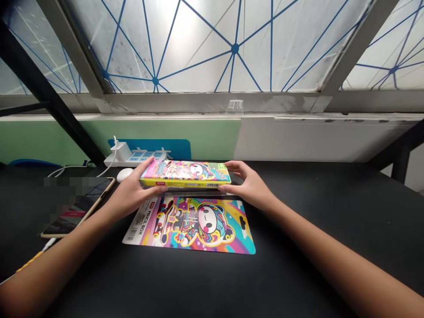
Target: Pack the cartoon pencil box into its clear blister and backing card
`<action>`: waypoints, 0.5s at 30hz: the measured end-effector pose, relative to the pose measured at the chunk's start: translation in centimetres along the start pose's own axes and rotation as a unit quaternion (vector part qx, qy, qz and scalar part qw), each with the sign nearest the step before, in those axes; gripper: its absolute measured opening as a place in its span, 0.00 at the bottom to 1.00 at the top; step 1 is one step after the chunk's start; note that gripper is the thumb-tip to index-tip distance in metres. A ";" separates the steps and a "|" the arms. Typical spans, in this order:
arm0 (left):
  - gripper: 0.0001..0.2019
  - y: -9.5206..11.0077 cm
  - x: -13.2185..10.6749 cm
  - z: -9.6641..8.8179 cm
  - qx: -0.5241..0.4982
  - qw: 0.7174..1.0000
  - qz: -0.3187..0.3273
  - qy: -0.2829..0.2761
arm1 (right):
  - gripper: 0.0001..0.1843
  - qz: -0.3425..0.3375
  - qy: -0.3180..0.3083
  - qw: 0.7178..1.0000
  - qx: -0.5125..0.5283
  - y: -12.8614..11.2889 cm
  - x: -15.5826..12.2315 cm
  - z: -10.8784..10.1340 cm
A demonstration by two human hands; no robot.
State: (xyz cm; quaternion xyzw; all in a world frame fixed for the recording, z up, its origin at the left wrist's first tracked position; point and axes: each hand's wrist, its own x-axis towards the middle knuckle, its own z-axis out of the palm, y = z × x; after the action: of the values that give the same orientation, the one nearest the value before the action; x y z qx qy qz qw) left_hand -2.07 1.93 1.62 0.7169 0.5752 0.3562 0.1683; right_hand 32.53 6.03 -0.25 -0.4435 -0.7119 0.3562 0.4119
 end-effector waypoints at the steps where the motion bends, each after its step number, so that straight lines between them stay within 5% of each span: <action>1: 0.45 -0.5 -0.2 0.2 0.000 1.000 -0.003 -0.014 | 0.38 0.004 -0.003 1.000 -0.009 0.4 -0.1 0.3; 10: 0.44 -1.8 -0.6 1.1 0.057 0.994 -0.018 -0.089 | 0.36 0.023 -0.028 0.995 -0.096 0.9 -1.6 0.5; 15: 0.42 -2.0 -0.5 1.2 0.089 0.991 -0.018 -0.102 | 0.31 -0.041 -0.041 0.969 -0.241 1.7 -1.8 0.5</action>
State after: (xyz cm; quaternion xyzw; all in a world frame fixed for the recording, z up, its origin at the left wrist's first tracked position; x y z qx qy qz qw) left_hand -2.69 2.19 -0.64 0.7512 0.5972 0.2257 0.1676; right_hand 33.15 4.91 -2.42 -0.4856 -0.8104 0.1745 0.2775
